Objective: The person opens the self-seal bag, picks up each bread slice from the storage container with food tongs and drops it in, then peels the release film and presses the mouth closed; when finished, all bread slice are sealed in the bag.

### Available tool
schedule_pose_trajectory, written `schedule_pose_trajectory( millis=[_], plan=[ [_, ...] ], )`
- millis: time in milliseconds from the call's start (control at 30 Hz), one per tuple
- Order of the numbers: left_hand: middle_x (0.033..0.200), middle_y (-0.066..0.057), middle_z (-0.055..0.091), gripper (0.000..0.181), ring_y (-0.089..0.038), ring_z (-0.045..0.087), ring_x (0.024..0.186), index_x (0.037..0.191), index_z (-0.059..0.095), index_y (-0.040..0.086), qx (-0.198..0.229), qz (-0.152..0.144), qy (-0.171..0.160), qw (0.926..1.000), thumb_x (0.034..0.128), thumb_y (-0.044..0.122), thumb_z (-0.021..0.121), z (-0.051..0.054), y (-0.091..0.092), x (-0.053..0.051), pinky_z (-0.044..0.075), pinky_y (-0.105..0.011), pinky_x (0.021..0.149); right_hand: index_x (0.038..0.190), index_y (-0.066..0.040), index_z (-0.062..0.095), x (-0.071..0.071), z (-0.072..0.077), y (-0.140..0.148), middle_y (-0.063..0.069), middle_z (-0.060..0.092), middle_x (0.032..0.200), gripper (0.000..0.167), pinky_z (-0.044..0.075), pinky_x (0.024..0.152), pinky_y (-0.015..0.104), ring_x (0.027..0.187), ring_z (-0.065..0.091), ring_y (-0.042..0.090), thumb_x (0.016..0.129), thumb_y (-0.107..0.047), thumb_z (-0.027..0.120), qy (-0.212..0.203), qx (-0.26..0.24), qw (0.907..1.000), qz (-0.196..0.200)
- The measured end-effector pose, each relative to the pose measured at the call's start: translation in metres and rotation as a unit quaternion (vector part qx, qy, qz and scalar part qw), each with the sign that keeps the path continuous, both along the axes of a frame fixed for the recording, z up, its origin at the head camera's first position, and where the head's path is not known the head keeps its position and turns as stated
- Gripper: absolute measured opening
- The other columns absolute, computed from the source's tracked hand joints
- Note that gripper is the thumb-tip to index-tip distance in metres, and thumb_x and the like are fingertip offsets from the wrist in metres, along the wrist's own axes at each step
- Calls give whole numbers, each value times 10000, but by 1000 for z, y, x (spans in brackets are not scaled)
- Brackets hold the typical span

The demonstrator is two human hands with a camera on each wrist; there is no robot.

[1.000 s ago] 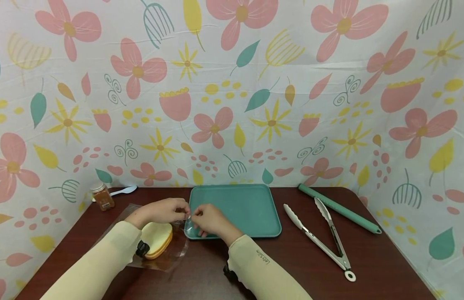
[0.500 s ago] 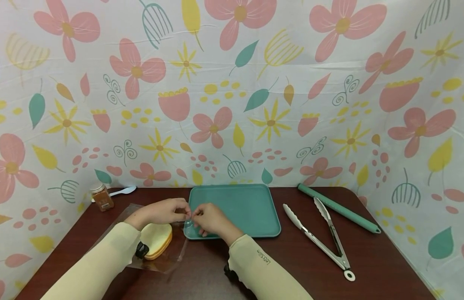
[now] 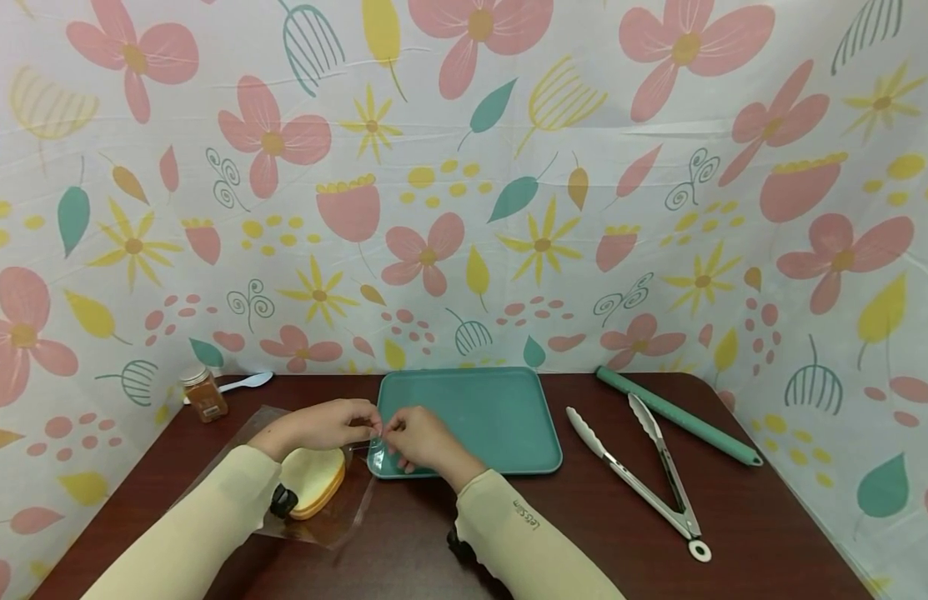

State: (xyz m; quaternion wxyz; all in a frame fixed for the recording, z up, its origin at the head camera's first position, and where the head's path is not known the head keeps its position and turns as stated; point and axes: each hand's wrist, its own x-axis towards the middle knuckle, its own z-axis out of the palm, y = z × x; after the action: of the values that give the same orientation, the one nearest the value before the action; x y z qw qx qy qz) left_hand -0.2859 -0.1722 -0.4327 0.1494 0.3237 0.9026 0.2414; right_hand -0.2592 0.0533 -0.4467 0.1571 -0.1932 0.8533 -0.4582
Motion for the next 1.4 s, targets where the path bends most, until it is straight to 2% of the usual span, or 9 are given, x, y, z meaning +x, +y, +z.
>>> schedule_pose_trajectory(
  millis=[233, 500, 667, 1067, 1233, 1400],
  plan=[
    [1128, 41, 751, 177, -65, 664, 979, 1105, 781, 197, 41, 80, 44, 9999, 1106, 209, 604, 2, 2, 2, 572, -307, 877, 1141, -36, 763, 2, 0, -5, 67, 748, 826, 188, 589, 510, 297, 536, 628, 129, 1073, -178, 659, 142, 187, 9997, 16],
    [1092, 14, 779, 171, -81, 652, 882, 1106, 784, 187, 130, 282, -153, 9994, 1095, 202, 614, 6, 2, 3, 569, -301, 805, 1066, -70, 668, 6, 2, -6, 61, 690, 837, 114, 568, 507, 309, 537, 624, 167, 1042, -175, 704, 465, 337, 9975, -405],
    [1109, 0, 775, 179, -89, 653, 898, 1124, 773, 176, 134, 323, -209, 9992, 1099, 212, 599, 6, 0, 3, 569, -317, 819, 990, -90, 720, 7, 2, -6, 81, 713, 803, 88, 573, 499, 301, 543, 634, 162, 1043, -149, 681, 560, 462, 9972, -203],
    [1080, 20, 775, 174, -124, 652, 899, 1097, 773, 186, 184, 382, -204, 9989, 1093, 216, 602, 7, -2, 2, 556, -307, 816, 1037, -98, 756, 5, 2, -7, 29, 717, 836, 116, 575, 498, 295, 533, 633, 154, 1060, -180, 676, 540, 379, 9977, -174],
    [1073, -16, 773, 181, -108, 603, 839, 1103, 774, 170, 191, 312, -122, 9993, 1096, 200, 595, 5, -3, 2, 519, -274, 766, 1073, -63, 767, 3, 2, -8, 76, 742, 874, 152, 568, 489, 281, 518, 630, 142, 1063, -187, 681, 528, 350, 9979, -141],
    [1108, -10, 770, 184, -106, 625, 881, 1119, 772, 175, 172, 276, -64, 9995, 1105, 203, 591, 3, -4, 2, 537, -281, 796, 1085, -43, 774, 2, 2, -7, 99, 752, 881, 182, 579, 497, 290, 516, 632, 139, 1069, -196, 675, 509, 313, 9982, -66]
  ],
)
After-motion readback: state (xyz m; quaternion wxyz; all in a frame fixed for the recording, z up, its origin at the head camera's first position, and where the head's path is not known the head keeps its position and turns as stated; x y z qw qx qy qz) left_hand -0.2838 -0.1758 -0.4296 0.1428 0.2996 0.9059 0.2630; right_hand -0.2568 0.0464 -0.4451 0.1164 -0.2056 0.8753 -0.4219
